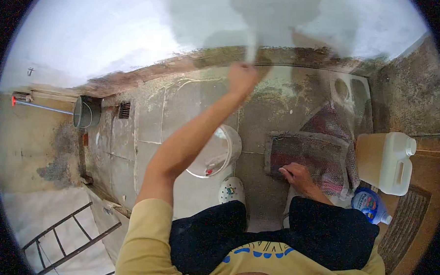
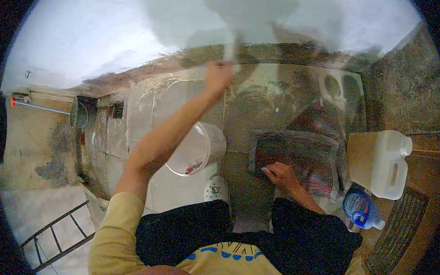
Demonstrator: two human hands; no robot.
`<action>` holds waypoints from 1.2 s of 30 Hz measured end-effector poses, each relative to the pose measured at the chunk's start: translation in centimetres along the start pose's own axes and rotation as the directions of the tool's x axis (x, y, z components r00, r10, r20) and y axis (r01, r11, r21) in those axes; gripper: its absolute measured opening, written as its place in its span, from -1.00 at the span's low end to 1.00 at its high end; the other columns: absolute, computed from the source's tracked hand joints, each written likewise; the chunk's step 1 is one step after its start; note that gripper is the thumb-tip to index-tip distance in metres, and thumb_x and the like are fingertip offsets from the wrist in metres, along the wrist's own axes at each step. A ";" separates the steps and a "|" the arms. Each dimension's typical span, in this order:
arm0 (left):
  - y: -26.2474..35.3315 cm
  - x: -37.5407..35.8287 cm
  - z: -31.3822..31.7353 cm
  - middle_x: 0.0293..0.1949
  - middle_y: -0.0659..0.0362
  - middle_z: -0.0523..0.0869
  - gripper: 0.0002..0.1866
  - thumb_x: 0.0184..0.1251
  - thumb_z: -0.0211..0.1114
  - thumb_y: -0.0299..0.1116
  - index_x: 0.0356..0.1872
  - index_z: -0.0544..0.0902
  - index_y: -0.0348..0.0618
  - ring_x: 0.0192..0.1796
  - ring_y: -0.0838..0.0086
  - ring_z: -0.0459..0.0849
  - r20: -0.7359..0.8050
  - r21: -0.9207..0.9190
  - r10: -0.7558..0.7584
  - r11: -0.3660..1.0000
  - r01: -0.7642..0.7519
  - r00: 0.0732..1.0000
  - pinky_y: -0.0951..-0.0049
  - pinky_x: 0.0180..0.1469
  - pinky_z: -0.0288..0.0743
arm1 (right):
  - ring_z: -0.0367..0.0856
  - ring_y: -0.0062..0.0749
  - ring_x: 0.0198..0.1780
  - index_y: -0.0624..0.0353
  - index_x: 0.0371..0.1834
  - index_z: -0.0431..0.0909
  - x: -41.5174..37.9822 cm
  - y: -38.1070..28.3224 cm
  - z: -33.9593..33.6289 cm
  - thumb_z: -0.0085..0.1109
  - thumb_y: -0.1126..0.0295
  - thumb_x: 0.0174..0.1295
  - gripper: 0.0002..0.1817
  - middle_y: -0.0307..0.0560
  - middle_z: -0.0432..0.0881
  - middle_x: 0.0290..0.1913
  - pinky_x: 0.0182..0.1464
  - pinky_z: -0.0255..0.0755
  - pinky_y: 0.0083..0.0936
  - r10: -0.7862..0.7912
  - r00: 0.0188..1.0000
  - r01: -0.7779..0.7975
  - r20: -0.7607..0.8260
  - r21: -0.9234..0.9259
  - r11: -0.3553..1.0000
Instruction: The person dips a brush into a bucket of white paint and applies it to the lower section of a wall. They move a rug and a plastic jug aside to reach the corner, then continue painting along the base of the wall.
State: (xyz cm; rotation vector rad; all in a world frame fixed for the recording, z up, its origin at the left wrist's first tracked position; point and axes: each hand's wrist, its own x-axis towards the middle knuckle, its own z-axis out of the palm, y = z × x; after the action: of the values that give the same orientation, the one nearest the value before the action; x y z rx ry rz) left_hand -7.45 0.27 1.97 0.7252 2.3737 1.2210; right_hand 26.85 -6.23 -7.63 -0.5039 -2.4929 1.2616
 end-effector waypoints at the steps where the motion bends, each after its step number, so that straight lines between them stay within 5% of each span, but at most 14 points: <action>1: 1.4 -1.3 1.6 -0.39 -0.19 0.68 -0.70 0.10 0.22 -0.26 -0.38 0.66 -0.38 -0.24 -0.03 0.67 0.081 0.093 0.077 0.992 -0.085 0.994 0.16 -0.18 0.51 | 0.59 -0.19 -0.43 0.27 -0.40 0.62 0.1 -0.1 0.2 0.23 0.36 0.17 -0.83 -0.01 0.62 -0.47 -0.38 0.44 -0.32 0.014 1.000 -0.014 -0.001 0.003 1.000; 6: 4.4 -0.3 -2.2 -0.55 0.01 0.66 -0.67 0.13 0.23 -0.20 -0.29 0.70 -0.31 -0.45 0.35 0.65 0.374 -0.028 0.130 0.991 -0.128 0.918 0.31 -0.32 0.51 | 0.59 -0.17 -0.42 0.27 -0.38 0.62 0.6 -1.4 0.7 0.22 0.35 0.18 -0.82 0.01 0.62 -0.44 -0.37 0.44 -0.31 0.019 0.999 -0.019 -0.033 0.014 1.000; 9: -1.4 5.7 -12.3 -0.64 0.20 0.57 -0.71 0.18 0.19 -0.19 -0.42 0.72 -0.22 -0.58 0.55 0.47 0.211 0.151 0.050 0.985 -0.083 0.976 0.45 -0.53 0.34 | 0.58 -0.16 -0.43 0.26 -0.37 0.63 1.0 -1.9 0.1 0.21 0.34 0.19 -0.82 0.02 0.61 -0.45 -0.38 0.43 -0.31 0.059 0.997 -0.060 -0.042 -0.001 0.998; 11: -6.6 7.4 -21.2 -0.57 0.31 0.49 -0.62 0.30 -0.02 -0.27 0.02 0.62 -0.18 -0.65 0.61 0.23 0.150 -0.112 -0.032 0.992 0.050 0.988 0.53 -0.62 0.16 | 0.57 -0.16 -0.44 0.26 -0.37 0.63 0.9 -1.7 -0.5 0.20 0.35 0.20 -0.82 0.02 0.61 -0.45 -0.38 0.43 -0.32 0.093 0.995 -0.093 -0.030 -0.024 0.995; 15: -11.4 8.1 -33.4 -0.57 0.26 0.49 -0.79 0.24 0.10 -0.28 -0.30 0.61 -0.19 -0.63 0.59 0.32 -0.329 -0.257 -0.394 0.912 0.319 0.858 0.54 -0.62 0.21 | 0.56 -0.15 -0.45 0.26 -0.38 0.62 0.1 -1.0 -2.5 0.20 0.36 0.19 -0.83 0.02 0.60 -0.46 -0.39 0.42 -0.33 0.130 0.991 -0.132 -0.028 -0.108 0.985; 18: -13.0 9.0 -31.3 -0.67 0.24 0.45 -0.83 0.15 0.20 -0.36 -0.55 0.51 -0.22 -0.69 0.57 0.33 -0.598 -0.549 -0.472 0.830 0.098 0.648 0.51 -0.69 0.14 | 0.56 -0.15 -0.44 0.26 -0.41 0.61 -0.4 -0.3 -3.5 0.20 0.36 0.19 -0.82 0.03 0.59 -0.47 -0.38 0.41 -0.33 0.174 0.985 -0.172 0.000 -0.153 0.973; 20: -13.2 9.7 -25.4 -0.65 0.17 0.50 -0.81 0.15 0.17 -0.36 -0.55 0.49 -0.25 -0.63 0.45 0.43 -0.488 -0.170 -0.169 0.981 0.097 0.856 0.36 -0.59 0.33 | 0.56 -0.15 -0.44 0.27 -0.42 0.61 -0.2 -0.1 -3.3 0.20 0.35 0.19 -0.82 0.03 0.58 -0.47 -0.38 0.41 -0.33 0.187 0.982 -0.180 0.016 -0.200 0.963; 22: -13.3 10.2 -14.5 -0.58 0.02 0.58 -0.78 0.08 0.19 -0.37 -0.51 0.52 -0.39 -0.43 0.26 0.56 -0.658 0.017 0.019 1.000 -0.011 0.753 0.20 -0.29 0.46 | 0.55 -0.13 -0.45 0.28 -0.43 0.60 0.1 -0.3 -2.9 0.19 0.29 0.20 -0.76 0.04 0.56 -0.49 -0.38 0.40 -0.32 0.189 0.981 -0.196 -0.051 -0.189 0.962; 23: -5.8 4.0 -13.8 -0.50 -0.05 0.63 -0.77 0.07 0.21 -0.36 -0.47 0.59 -0.40 -0.40 0.21 0.59 -0.291 -0.096 -0.014 0.995 -0.014 0.957 0.21 -0.29 0.49 | 0.55 -0.13 -0.45 0.28 -0.43 0.60 0.2 -0.6 -2.9 0.19 0.29 0.20 -0.76 0.04 0.56 -0.49 -0.38 0.40 -0.32 0.185 0.982 -0.188 -0.033 -0.196 0.963; 25: -4.4 2.2 -12.5 -0.41 -0.08 0.68 -0.78 0.09 0.18 -0.36 -0.45 0.65 -0.36 -0.39 0.21 0.61 -0.311 0.173 0.179 0.976 -0.130 0.934 0.22 -0.26 0.51 | 0.56 -0.11 -0.45 0.29 -0.42 0.60 0.9 -1.2 -2.2 0.17 0.26 0.22 -0.73 0.04 0.56 -0.51 -0.36 0.41 -0.33 0.212 0.972 -0.227 -0.098 -0.194 0.954; 29: -7.3 7.9 -22.7 -0.20 -0.03 0.68 -0.61 0.20 0.14 -0.18 -0.08 0.65 -0.26 -0.16 0.27 0.63 0.242 0.137 0.312 0.927 -0.350 0.919 0.23 -0.07 0.49 | 0.62 -0.13 -0.37 0.19 -0.40 0.63 -0.4 -1.1 -2.5 0.22 0.32 0.18 -0.84 0.02 0.65 -0.40 -0.31 0.45 -0.34 0.299 0.953 -0.304 -0.054 -0.154 0.940; 30: -3.5 7.6 -27.1 -0.15 0.04 0.65 -0.59 0.27 0.15 -0.12 -0.05 0.64 -0.22 -0.09 0.35 0.60 0.336 0.558 0.065 0.790 -0.254 0.940 0.33 -0.02 0.48 | 0.61 -0.12 -0.38 0.19 -0.38 0.63 -1.0 -1.4 -2.8 0.21 0.31 0.18 -0.83 0.02 0.64 -0.41 -0.31 0.45 -0.34 0.310 0.948 -0.319 -0.078 -0.209 0.924; 33: -11.1 11.1 -38.4 -0.67 0.24 0.47 -0.64 0.28 0.19 -0.09 -0.24 0.62 -0.24 -0.71 0.60 0.35 -0.120 0.283 -0.197 0.933 0.224 0.973 0.42 -0.72 0.15 | 0.57 -0.12 -0.45 0.24 -0.41 0.61 -4.0 0.2 -3.4 0.17 0.29 0.21 -0.78 0.06 0.59 -0.47 -0.37 0.39 -0.33 0.325 0.934 -0.352 -0.146 -0.228 0.908; 36: -14.1 11.8 -37.6 -0.65 0.26 0.50 -0.70 0.25 0.22 -0.13 -0.28 0.63 -0.18 -0.68 0.58 0.38 -0.516 -0.270 -0.430 0.902 0.336 0.741 0.44 -0.72 0.17 | 0.53 -0.16 -0.52 0.30 -0.45 0.60 -5.4 0.3 -3.9 0.13 0.28 0.24 -0.73 0.09 0.55 -0.53 -0.43 0.32 -0.31 0.363 0.917 -0.392 -0.167 -0.201 0.898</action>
State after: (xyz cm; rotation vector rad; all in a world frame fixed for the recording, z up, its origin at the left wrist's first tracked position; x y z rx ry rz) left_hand -40.95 -23.55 10.06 -0.2379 2.6356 1.5611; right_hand 33.34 -5.66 -6.26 -1.1393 -2.5230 1.0211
